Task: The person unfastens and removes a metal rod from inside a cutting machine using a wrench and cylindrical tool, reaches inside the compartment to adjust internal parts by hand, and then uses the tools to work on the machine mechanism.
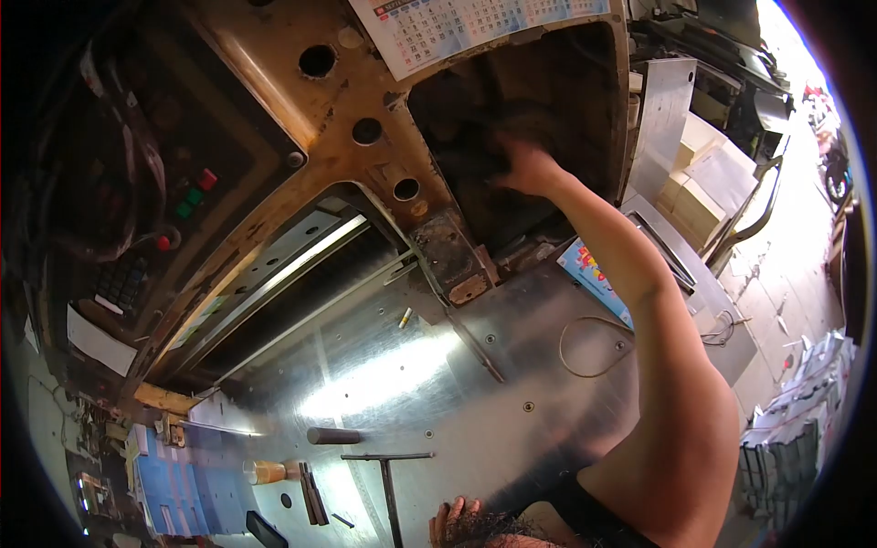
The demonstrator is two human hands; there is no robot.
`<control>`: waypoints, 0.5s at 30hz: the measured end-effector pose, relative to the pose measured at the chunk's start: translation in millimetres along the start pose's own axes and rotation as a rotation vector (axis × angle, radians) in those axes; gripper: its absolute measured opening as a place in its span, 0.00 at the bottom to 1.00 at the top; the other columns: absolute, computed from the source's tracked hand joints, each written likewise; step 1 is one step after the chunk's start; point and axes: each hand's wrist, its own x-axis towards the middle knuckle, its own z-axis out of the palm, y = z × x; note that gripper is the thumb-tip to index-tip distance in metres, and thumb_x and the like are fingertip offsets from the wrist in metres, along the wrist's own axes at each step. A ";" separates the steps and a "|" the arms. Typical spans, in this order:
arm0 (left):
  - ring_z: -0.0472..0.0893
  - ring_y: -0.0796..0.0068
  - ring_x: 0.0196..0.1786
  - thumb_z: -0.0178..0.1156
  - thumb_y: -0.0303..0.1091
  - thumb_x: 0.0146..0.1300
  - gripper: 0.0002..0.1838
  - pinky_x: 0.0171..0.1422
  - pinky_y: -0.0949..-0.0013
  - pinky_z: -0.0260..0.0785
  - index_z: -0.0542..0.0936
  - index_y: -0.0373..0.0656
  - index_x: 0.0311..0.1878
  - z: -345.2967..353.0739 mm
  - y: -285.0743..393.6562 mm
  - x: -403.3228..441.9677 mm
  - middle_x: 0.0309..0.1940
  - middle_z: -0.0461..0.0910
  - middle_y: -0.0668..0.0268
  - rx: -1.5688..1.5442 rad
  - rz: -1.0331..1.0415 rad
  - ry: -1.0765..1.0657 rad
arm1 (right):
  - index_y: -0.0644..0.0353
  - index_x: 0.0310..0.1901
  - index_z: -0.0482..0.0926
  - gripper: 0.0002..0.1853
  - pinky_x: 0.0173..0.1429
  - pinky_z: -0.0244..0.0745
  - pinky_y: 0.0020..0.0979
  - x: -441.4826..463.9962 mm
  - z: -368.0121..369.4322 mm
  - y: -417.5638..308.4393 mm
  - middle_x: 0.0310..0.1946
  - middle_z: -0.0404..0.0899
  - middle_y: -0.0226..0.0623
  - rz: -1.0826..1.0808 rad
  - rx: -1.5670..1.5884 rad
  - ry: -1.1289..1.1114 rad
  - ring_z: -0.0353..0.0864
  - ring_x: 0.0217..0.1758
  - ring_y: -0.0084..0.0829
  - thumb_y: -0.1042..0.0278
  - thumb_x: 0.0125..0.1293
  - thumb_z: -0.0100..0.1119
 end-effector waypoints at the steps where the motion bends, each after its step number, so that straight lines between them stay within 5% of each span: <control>1: 0.74 0.66 0.70 0.65 0.61 0.67 0.25 0.75 0.55 0.66 0.80 0.66 0.64 -0.6 -0.5 1.4 0.69 0.75 0.76 0.002 -0.003 -0.001 | 0.58 0.74 0.70 0.48 0.76 0.70 0.46 3.7 8.2 2.4 0.69 0.74 0.57 -0.079 -0.011 0.068 0.73 0.72 0.56 0.55 0.50 0.81; 8: 0.76 0.67 0.69 0.66 0.63 0.66 0.25 0.75 0.55 0.67 0.81 0.67 0.62 -9.8 6.1 6.6 0.68 0.77 0.77 0.008 -0.072 0.006 | 0.62 0.76 0.65 0.47 0.81 0.64 0.44 3.9 7.9 -59.2 0.74 0.70 0.56 -0.191 0.120 -0.003 0.67 0.78 0.53 0.71 0.52 0.74; 15: 0.77 0.69 0.68 0.66 0.62 0.66 0.25 0.74 0.55 0.68 0.82 0.68 0.63 -39.8 41.7 5.5 0.68 0.77 0.78 0.027 -0.226 -0.090 | 0.63 0.74 0.67 0.40 0.78 0.66 0.45 29.8 30.6 -25.9 0.70 0.74 0.56 -0.188 0.131 0.078 0.71 0.76 0.54 0.75 0.58 0.68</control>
